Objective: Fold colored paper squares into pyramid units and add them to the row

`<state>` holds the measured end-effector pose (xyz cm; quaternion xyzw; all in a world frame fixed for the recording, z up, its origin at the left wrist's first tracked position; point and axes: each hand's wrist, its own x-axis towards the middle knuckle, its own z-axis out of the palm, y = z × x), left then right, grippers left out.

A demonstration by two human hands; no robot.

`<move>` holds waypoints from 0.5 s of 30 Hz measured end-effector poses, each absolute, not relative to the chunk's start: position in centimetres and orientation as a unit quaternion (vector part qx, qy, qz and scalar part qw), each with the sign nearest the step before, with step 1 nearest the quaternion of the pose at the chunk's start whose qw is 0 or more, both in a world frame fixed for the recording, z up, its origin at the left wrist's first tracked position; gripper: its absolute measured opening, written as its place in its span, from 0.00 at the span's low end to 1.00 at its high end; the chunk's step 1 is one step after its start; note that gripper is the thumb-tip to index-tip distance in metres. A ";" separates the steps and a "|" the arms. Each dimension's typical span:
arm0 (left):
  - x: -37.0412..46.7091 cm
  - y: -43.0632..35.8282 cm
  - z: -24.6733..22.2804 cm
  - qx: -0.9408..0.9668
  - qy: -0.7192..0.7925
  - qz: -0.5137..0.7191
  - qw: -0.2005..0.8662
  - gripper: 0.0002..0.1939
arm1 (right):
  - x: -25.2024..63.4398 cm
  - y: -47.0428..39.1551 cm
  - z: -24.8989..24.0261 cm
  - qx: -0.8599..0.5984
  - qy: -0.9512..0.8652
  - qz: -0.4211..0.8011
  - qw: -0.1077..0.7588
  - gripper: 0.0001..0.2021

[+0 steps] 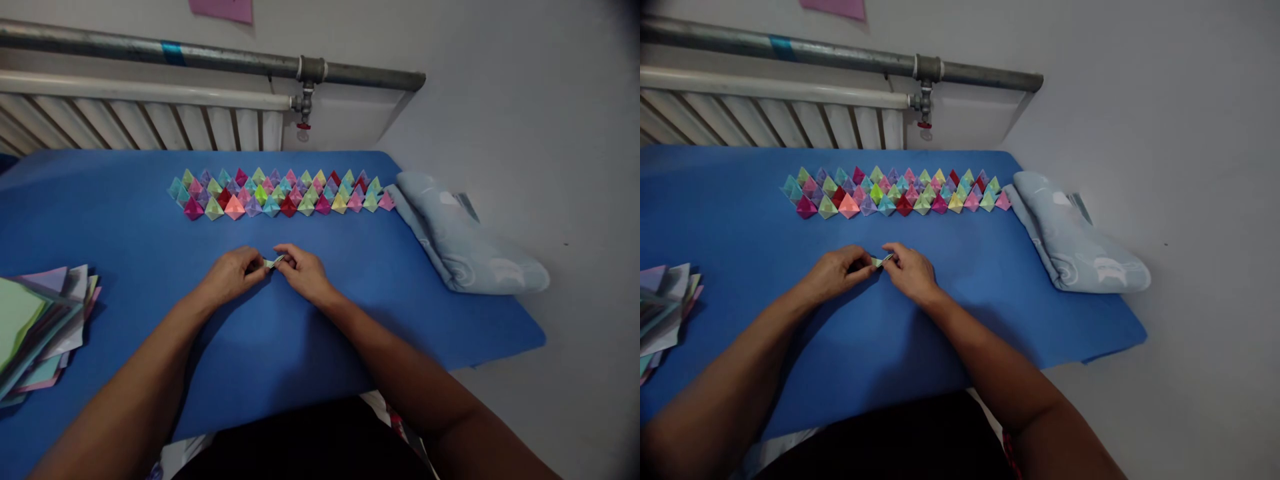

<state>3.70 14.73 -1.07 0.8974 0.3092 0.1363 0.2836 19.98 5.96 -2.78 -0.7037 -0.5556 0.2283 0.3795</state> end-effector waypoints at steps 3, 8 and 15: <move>3.7 14.7 -1.0 0.899 0.311 0.134 0.279 0.13 | 20.0 5.9 -2.7 -0.701 -0.556 0.233 0.381 0.16; 3.8 14.6 -1.1 0.898 0.317 0.136 0.273 0.14 | 20.0 6.0 -2.8 -0.699 -0.554 0.237 0.386 0.16; 4.2 14.4 -1.2 0.897 0.338 0.131 0.253 0.11 | 20.1 6.1 -3.3 -0.693 -0.551 0.244 0.397 0.16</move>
